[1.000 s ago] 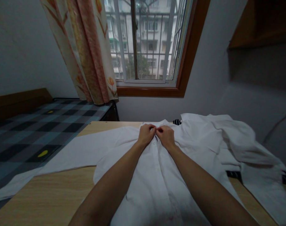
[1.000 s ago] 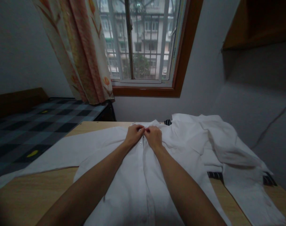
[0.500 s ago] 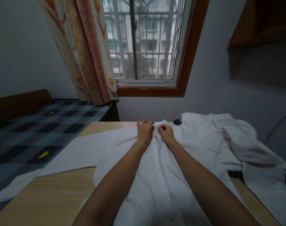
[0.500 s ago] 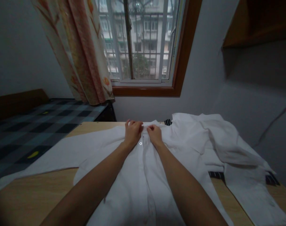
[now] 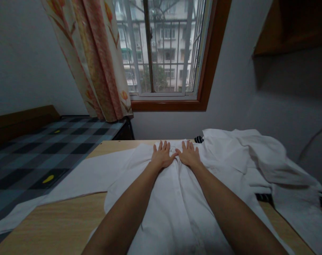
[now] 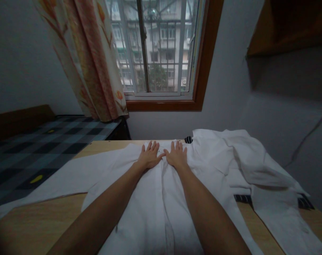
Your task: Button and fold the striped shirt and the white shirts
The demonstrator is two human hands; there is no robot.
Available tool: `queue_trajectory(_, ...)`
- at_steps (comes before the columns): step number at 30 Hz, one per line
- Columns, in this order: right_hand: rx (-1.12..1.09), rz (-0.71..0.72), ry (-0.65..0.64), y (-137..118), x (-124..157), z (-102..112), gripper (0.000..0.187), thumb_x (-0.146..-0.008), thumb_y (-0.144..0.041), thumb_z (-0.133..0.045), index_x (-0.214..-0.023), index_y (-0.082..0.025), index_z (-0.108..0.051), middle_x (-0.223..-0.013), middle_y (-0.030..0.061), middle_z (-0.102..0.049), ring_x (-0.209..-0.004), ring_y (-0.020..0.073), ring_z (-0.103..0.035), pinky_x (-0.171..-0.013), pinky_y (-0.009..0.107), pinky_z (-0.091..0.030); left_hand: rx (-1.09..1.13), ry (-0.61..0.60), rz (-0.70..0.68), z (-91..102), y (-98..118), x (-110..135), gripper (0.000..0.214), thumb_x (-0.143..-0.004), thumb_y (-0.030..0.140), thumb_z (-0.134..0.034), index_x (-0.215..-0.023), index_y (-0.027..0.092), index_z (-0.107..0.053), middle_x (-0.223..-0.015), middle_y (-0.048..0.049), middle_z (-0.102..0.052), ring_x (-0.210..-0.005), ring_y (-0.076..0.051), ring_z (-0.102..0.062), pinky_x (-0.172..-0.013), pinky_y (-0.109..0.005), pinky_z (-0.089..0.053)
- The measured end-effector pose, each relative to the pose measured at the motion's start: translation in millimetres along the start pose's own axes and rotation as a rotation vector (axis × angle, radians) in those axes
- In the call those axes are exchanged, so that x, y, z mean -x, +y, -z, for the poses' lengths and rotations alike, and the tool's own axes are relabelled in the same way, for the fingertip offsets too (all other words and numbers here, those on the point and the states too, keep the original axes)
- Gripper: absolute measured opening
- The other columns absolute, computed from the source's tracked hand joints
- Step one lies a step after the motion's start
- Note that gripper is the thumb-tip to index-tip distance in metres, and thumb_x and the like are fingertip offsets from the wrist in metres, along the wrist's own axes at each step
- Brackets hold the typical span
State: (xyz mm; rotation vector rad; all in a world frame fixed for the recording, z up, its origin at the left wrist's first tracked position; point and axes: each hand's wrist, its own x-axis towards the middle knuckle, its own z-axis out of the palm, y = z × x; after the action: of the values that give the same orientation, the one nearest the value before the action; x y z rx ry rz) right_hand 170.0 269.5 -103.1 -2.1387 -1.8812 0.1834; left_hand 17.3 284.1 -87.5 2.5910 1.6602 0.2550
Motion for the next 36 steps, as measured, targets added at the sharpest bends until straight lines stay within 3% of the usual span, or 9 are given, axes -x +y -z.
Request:
queue_trajectory(9, 0.022, 0.108, -0.072, 12, 19, 14, 0.06, -0.098, -0.04, -0.026, -0.15, -0.012, -0.022, -0.157, 0.0149, -0.019, -0.144, 0.0279, -0.017, -0.113, 0.051, -0.014, -0.021, -0.049, -0.037, -1.9, -8, -8, 0.087, -0.085, 0.073, -0.024, -0.15, 0.015, -0.023, -0.157, -0.0131, -0.016, -0.145, -0.032, -0.011, -0.114, -0.056, -0.005)
queue_trajectory(18, 0.112, 0.363, -0.091, 35, 157, 33, 0.062, -0.095, -0.052, -0.029, -0.15, -0.022, -0.028, -0.156, 0.0113, -0.022, -0.144, 0.0288, -0.017, -0.114, 0.051, -0.013, -0.025, -0.086, 0.008, 12.9, 1, 2, 0.077, -0.091, 0.063, -0.017, -0.15, 0.014, -0.023, -0.158, -0.0112, -0.016, -0.146, -0.031, -0.008, -0.114, -0.055, -0.005)
queue_trajectory(22, 0.114, 0.34, -0.092, 41, 187, 40, 0.059, -0.096, -0.05, -0.03, -0.149, -0.024, -0.029, -0.157, 0.0087, -0.022, -0.144, 0.0272, -0.018, -0.114, 0.05, -0.013, -0.171, 0.122, 0.071, 31.1, 22, 18, 0.073, -0.089, 0.056, -0.039, -0.147, 0.011, -0.032, -0.157, -0.015, -0.018, -0.145, -0.033, -0.001, -0.113, -0.055, 0.004)
queue_trajectory(24, 0.104, 0.324, -0.079, 42, 189, 41, 0.059, -0.096, -0.05, -0.031, -0.148, -0.023, -0.032, -0.156, 0.0089, -0.024, -0.144, 0.0274, -0.019, -0.114, 0.05, -0.013, -0.218, 0.221, 0.018, 39.8, 35, 31, 0.06, -0.09, 0.039, -0.045, -0.143, 0.012, -0.039, -0.156, -0.0147, -0.022, -0.145, -0.032, -0.004, -0.114, -0.052, 0.005)
queue_trajectory(26, 0.077, 0.323, -0.042, 42, 187, 41, 0.057, -0.095, -0.049, -0.035, -0.145, -0.022, -0.037, -0.154, 0.0096, -0.029, -0.142, 0.0273, -0.023, -0.113, 0.048, -0.015, -0.169, 0.252, -0.01, 45.1, 46, 49, 0.048, -0.089, 0.027, -0.045, -0.135, 0.014, -0.048, -0.15, -0.0147, -0.035, -0.141, -0.032, -0.019, -0.114, -0.051, -0.008)
queue_trajectory(28, 0.034, 0.302, 0.011, 38, 180, 43, 0.049, -0.095, -0.046, -0.037, -0.135, -0.02, -0.051, -0.145, 0.0118, -0.045, -0.134, 0.0265, -0.038, -0.108, 0.045, -0.024, -0.066, 0.253, 0.024, 45.4, 50, 68, 0.039, -0.089, 0.027, -0.046, -0.125, 0.016, -0.057, -0.137, -0.0146, -0.05, -0.13, -0.031, -0.038, -0.107, -0.048, -0.027)
queue_trajectory(31, -0.05, 0.143, 0.094, 20, 164, 49, 0.046, -0.094, -0.05, -0.036, -0.1, -0.018, -0.069, -0.11, 0.0134, -0.067, -0.104, 0.0255, -0.06, -0.09, 0.038, -0.039, 0.086, 0.225, 0.1, 37.9, 46, 94, 0.033, -0.085, 0.028, -0.052, -0.115, 0.018, -0.063, -0.12, -0.012, -0.061, -0.111, -0.027, -0.052, -0.092, -0.037, -0.042)
queue_trajectory(33, -0.099, 0.056, 0.139, 1, 152, 50, 0.049, -0.091, -0.057, -0.039, -0.086, -0.018, -0.068, -0.096, 0.0127, -0.069, -0.093, 0.0259, -0.062, -0.08, 0.036, -0.042, 0.176, 0.195, 0.17, 31.1, 40, 105, 0.032, -0.083, 0.029, -0.056, -0.111, 0.018, -0.065, -0.114, -0.0109, -0.064, -0.105, -0.025, -0.057, -0.087, -0.033, -0.044)
queue_trajectory(36, -0.154, 0.049, 0.148, -26, 135, 47, 0.044, -0.085, -0.058, -0.049, -0.089, -0.018, -0.066, -0.097, 0.0122, -0.067, -0.094, 0.0271, -0.06, -0.077, 0.036, -0.042, 0.272, 0.141, 0.257, 24.9, 34, 108, 0.027, -0.084, 0.032, -0.056, -0.105, 0.02, -0.067, -0.106, -0.0082, -0.068, -0.1, -0.022, -0.061, -0.084, -0.03, -0.045)
